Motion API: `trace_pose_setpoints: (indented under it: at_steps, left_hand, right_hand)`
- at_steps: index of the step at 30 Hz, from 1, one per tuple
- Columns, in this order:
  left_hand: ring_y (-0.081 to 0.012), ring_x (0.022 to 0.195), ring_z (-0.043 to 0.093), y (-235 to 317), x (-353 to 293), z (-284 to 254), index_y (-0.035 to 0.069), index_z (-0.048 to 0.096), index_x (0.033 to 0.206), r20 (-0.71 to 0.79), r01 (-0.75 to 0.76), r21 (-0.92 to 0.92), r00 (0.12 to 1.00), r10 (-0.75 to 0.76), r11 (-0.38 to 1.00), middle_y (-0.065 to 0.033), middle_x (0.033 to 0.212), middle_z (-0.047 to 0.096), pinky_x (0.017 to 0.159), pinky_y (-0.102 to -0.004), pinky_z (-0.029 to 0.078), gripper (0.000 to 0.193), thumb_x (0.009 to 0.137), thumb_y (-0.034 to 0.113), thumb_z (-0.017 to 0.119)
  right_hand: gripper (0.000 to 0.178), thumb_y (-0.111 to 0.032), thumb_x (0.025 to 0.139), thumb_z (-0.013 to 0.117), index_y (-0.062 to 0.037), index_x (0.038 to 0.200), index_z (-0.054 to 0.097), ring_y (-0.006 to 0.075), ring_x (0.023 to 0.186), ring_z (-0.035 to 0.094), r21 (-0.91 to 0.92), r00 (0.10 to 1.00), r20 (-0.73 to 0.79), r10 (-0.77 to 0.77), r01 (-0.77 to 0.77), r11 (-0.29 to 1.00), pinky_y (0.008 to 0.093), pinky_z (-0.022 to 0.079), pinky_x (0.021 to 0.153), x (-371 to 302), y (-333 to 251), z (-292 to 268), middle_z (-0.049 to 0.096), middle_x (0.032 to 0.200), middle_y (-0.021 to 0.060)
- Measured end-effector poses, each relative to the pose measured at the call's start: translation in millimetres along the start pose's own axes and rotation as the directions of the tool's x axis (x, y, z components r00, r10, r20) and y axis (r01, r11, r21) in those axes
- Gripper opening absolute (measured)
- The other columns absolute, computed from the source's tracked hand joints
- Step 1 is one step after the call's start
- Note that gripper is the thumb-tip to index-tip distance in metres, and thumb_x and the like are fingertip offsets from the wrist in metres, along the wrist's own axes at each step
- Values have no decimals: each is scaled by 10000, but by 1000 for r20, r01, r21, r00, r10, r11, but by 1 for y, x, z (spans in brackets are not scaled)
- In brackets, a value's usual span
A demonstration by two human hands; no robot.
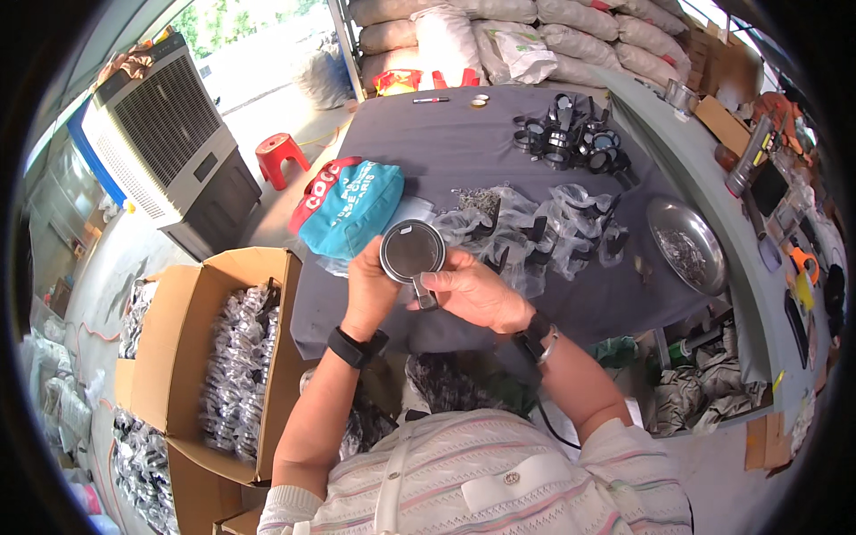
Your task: Packing small mechanical or plastic components into plastic bags and placing them into cardboard boxes.
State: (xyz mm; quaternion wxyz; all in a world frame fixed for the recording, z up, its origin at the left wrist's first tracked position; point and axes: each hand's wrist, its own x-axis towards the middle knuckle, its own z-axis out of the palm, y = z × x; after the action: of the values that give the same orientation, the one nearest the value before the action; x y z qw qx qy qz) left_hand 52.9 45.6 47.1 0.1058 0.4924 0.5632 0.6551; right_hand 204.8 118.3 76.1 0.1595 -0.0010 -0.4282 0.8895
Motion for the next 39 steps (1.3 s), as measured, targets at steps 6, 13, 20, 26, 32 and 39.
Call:
trace_pose_setpoints:
  at_steps: [6,13,20,26,32,39]
  left_hand:
    - [-45,629,522,11,-24,-8,-8,635,863,7,234,-59,972,-234,970,20,708,618,567,-226,446,52,831,-15,594]
    - [-31,555,426,21,-27,-8,28,628,819,-236,221,-342,920,-311,913,51,666,535,504,-186,347,131,915,93,567]
    - [-32,642,504,54,-43,-10,-9,620,843,151,85,-66,986,-75,994,25,702,601,577,-208,426,105,904,53,561]
    - [-37,574,494,46,-47,-12,-3,610,850,303,172,-160,946,-118,972,19,632,579,526,-201,408,110,916,63,552]
    - [-45,537,490,27,-35,-2,-3,574,802,-131,54,17,990,-52,998,17,588,541,486,-207,391,146,924,78,557]
    - [-115,468,500,30,-49,2,15,567,752,453,-57,6,890,48,998,-55,563,514,471,-265,408,185,896,126,604]
  right_hand:
    - [296,-58,854,616,-5,1143,577,158,1039,557,-52,996,-23,-84,82,995,360,444,915,3,18,-8,617,1098,44]
    - [130,37,770,662,31,893,618,109,700,582,-593,988,-157,2,-96,799,263,487,628,-6,1,1,618,793,41]
    - [440,61,766,644,21,1162,454,133,799,591,-524,977,-212,-4,-110,845,281,505,637,-5,6,2,584,942,65]
    - [267,36,797,601,5,1060,560,143,816,602,-297,987,-164,5,-54,953,292,492,636,-4,16,-10,616,909,62]
    - [278,-49,740,707,24,930,517,200,809,620,-989,990,-139,-17,-137,56,355,473,705,0,14,-4,605,805,156]
    - [411,-13,807,635,2,1203,526,118,966,580,-307,975,-209,-74,7,952,265,474,846,13,7,-29,606,1081,34]
